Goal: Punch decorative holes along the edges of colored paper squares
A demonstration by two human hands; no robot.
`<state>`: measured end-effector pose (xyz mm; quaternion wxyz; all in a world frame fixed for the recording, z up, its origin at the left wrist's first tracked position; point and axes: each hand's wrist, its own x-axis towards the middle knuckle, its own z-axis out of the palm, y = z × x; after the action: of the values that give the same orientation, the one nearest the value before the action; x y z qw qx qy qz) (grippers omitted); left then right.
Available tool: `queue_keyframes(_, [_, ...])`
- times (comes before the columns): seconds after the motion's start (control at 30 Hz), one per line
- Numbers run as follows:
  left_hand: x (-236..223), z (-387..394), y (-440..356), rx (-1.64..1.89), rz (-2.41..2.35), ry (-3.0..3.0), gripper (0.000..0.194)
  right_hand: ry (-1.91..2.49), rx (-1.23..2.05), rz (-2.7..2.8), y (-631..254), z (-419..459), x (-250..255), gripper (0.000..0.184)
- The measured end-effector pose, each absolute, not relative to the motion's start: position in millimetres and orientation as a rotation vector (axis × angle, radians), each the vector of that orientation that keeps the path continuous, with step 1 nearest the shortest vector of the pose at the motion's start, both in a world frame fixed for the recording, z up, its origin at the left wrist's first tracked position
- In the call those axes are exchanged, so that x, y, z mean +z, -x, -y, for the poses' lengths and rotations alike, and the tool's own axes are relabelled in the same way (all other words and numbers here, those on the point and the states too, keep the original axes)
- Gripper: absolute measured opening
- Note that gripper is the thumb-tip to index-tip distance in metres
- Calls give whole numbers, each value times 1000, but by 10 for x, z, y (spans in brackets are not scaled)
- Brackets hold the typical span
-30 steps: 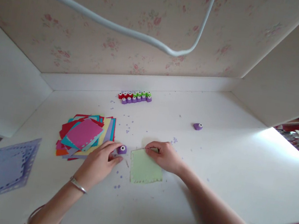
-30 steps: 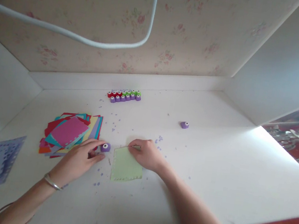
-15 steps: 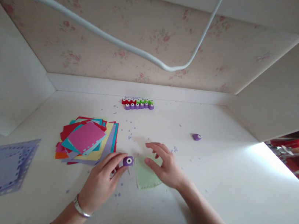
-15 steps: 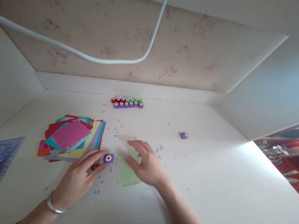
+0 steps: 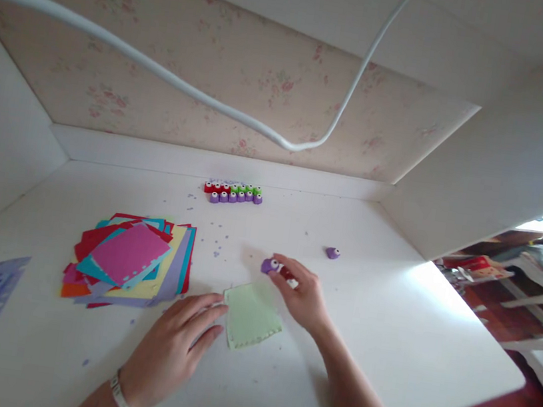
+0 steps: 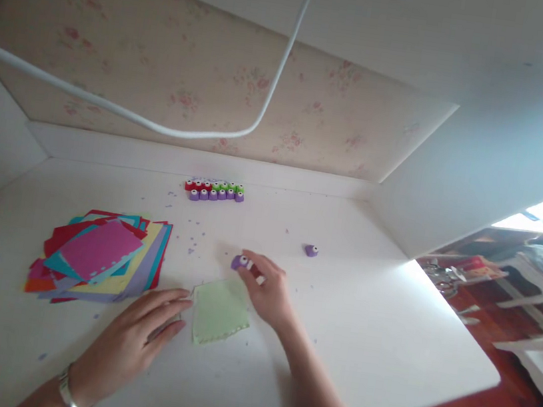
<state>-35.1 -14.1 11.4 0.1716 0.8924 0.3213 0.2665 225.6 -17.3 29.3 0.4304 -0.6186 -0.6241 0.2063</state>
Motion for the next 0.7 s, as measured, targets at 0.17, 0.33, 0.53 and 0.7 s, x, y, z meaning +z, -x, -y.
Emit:
queue_keyframes(0.17, [157, 141, 275, 542, -826, -2689, 26, 1996, 251, 1222, -2970, 48, 95, 45])
queue_keyframes(0.33, [123, 118, 264, 509, -829, -2710, 27, 2127, -67, 1227, -3308, 28, 11, 48])
queue_keyframes(0.53, [94, 118, 276, 490, -837, -2705, 27, 2142, -373, 1297, -3308, -11, -38, 35])
queue_keyframes(0.7, [95, 113, 274, 508, -834, -2721, 28, 2165, -294, 1327, -3342, -58, -93, 40])
